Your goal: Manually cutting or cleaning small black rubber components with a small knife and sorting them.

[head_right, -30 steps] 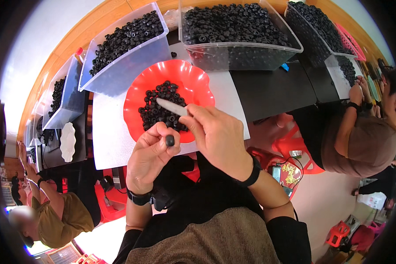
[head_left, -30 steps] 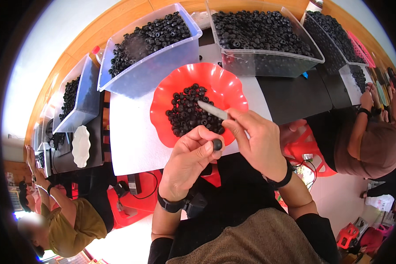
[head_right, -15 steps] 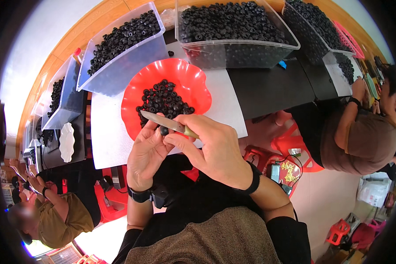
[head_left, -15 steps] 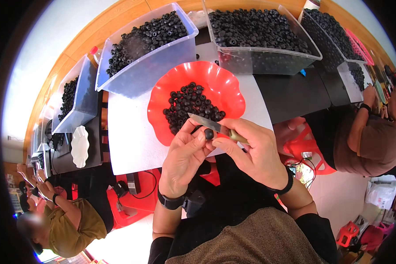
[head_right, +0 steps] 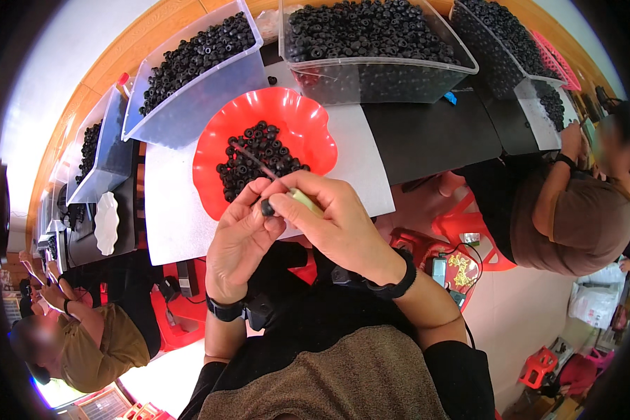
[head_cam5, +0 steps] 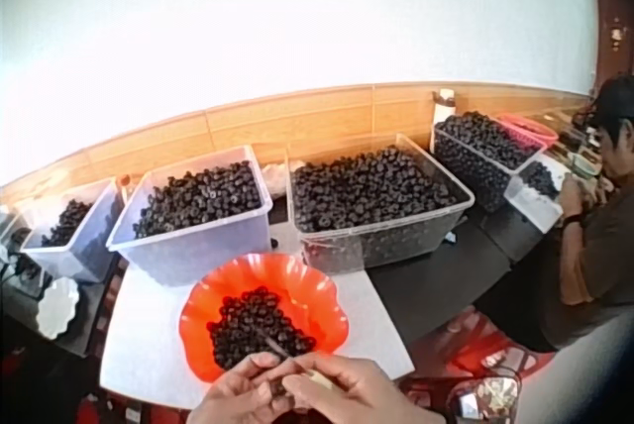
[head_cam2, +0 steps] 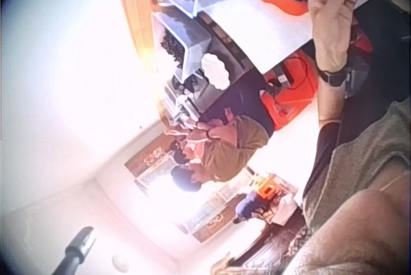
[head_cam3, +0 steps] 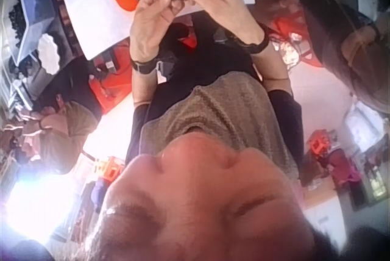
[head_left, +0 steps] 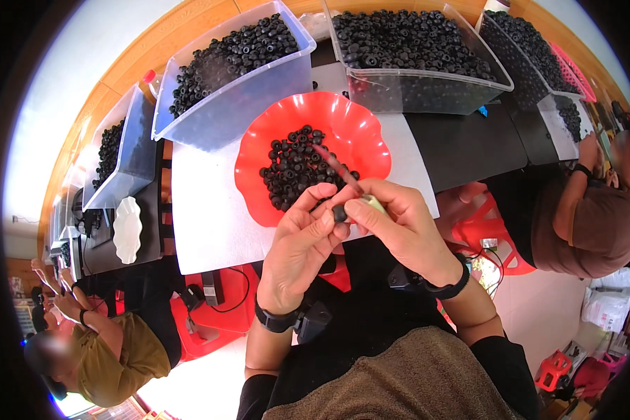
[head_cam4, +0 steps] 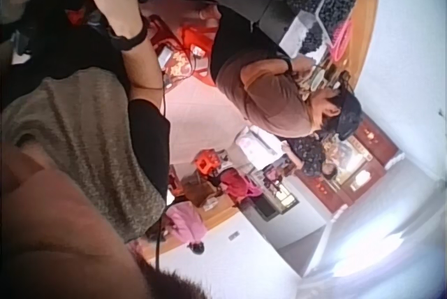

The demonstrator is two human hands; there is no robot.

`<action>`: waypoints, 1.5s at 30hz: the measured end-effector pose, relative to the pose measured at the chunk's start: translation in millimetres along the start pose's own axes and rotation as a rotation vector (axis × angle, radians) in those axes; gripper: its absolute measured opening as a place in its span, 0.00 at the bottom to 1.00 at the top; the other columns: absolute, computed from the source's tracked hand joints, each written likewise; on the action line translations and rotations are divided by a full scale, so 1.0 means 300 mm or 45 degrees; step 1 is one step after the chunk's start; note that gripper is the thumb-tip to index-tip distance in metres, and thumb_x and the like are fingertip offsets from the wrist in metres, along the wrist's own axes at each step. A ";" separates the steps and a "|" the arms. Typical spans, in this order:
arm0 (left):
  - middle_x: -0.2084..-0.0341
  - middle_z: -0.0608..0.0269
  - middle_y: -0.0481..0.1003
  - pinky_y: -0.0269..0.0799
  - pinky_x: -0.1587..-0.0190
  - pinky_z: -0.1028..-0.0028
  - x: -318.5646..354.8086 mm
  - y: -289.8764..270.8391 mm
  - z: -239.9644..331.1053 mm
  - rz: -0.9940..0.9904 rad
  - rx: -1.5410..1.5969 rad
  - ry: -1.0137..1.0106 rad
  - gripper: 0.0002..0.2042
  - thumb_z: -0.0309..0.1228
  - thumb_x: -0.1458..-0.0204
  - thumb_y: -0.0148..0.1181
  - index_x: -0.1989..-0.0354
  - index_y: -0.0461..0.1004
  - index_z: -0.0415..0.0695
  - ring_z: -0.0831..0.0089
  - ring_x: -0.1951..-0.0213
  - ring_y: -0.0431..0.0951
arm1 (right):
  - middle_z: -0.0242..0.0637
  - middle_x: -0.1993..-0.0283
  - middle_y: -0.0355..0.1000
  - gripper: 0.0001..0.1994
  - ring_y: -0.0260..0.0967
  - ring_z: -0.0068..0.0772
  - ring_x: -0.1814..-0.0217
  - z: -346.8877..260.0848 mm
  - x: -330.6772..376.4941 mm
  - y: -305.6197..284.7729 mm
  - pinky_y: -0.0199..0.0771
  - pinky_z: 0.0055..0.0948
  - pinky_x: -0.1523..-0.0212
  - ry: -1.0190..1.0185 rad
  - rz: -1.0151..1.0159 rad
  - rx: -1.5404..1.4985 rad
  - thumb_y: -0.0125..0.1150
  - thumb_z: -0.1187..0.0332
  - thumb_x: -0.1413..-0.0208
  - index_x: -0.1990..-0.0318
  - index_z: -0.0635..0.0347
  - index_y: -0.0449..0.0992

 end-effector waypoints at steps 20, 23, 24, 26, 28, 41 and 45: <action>0.56 0.58 0.73 0.70 0.46 0.67 0.015 -0.024 0.026 0.057 -0.170 0.285 0.10 0.24 0.42 0.55 0.53 0.69 0.40 0.70 0.54 0.75 | 0.34 0.75 0.71 0.11 0.69 0.35 0.76 -0.118 0.099 0.045 0.66 0.31 0.78 -0.604 0.388 1.229 0.66 0.66 0.49 0.63 0.62 0.73; 0.56 0.57 0.73 0.70 0.47 0.68 0.016 -0.023 0.030 0.042 -0.195 0.319 0.09 0.24 0.42 0.55 0.53 0.70 0.40 0.70 0.55 0.75 | 0.34 0.75 0.70 0.11 0.69 0.35 0.76 -0.113 0.098 0.042 0.66 0.32 0.78 -0.581 0.393 1.232 0.66 0.65 0.48 0.63 0.62 0.73; 0.57 0.57 0.74 0.70 0.47 0.68 0.018 -0.029 0.032 0.075 -0.221 0.339 0.09 0.24 0.42 0.55 0.53 0.70 0.40 0.70 0.55 0.75 | 0.34 0.75 0.70 0.11 0.69 0.36 0.76 -0.111 0.096 0.042 0.66 0.32 0.78 -0.570 0.388 1.250 0.66 0.65 0.48 0.63 0.62 0.73; 0.57 0.57 0.74 0.70 0.47 0.68 0.019 -0.036 0.032 0.106 -0.246 0.357 0.09 0.24 0.42 0.55 0.54 0.70 0.40 0.70 0.55 0.75 | 0.34 0.75 0.70 0.12 0.69 0.36 0.76 -0.104 0.092 0.040 0.66 0.32 0.78 -0.559 0.385 1.268 0.66 0.65 0.48 0.63 0.62 0.73; 0.58 0.58 0.74 0.70 0.47 0.69 0.018 -0.038 0.034 0.116 -0.285 0.393 0.09 0.24 0.42 0.55 0.54 0.70 0.40 0.70 0.55 0.75 | 0.34 0.75 0.70 0.11 0.69 0.37 0.76 -0.097 0.089 0.037 0.66 0.33 0.78 -0.610 0.406 1.263 0.66 0.65 0.48 0.63 0.62 0.74; 0.61 0.56 0.75 0.69 0.53 0.74 0.066 0.009 0.057 0.239 -0.565 0.719 0.04 0.21 0.42 0.54 0.59 0.69 0.38 0.75 0.61 0.73 | 0.39 0.77 0.69 0.10 0.69 0.42 0.76 -0.064 0.032 0.022 0.66 0.36 0.77 -0.559 0.447 1.296 0.64 0.64 0.47 0.63 0.61 0.75; 0.61 0.57 0.75 0.69 0.53 0.74 0.048 0.026 0.059 0.202 -0.432 0.671 0.05 0.21 0.42 0.54 0.58 0.70 0.39 0.75 0.62 0.73 | 0.44 0.73 0.74 0.11 0.73 0.45 0.74 -0.061 0.025 -0.051 0.70 0.33 0.74 -0.469 0.560 1.073 0.63 0.65 0.45 0.62 0.64 0.76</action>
Point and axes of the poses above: each hand's wrist, its own x-axis away from the middle knuckle, its own y-axis out of the palm, z = x × y, the point moved 7 cm from there along -x, towards the middle knuckle
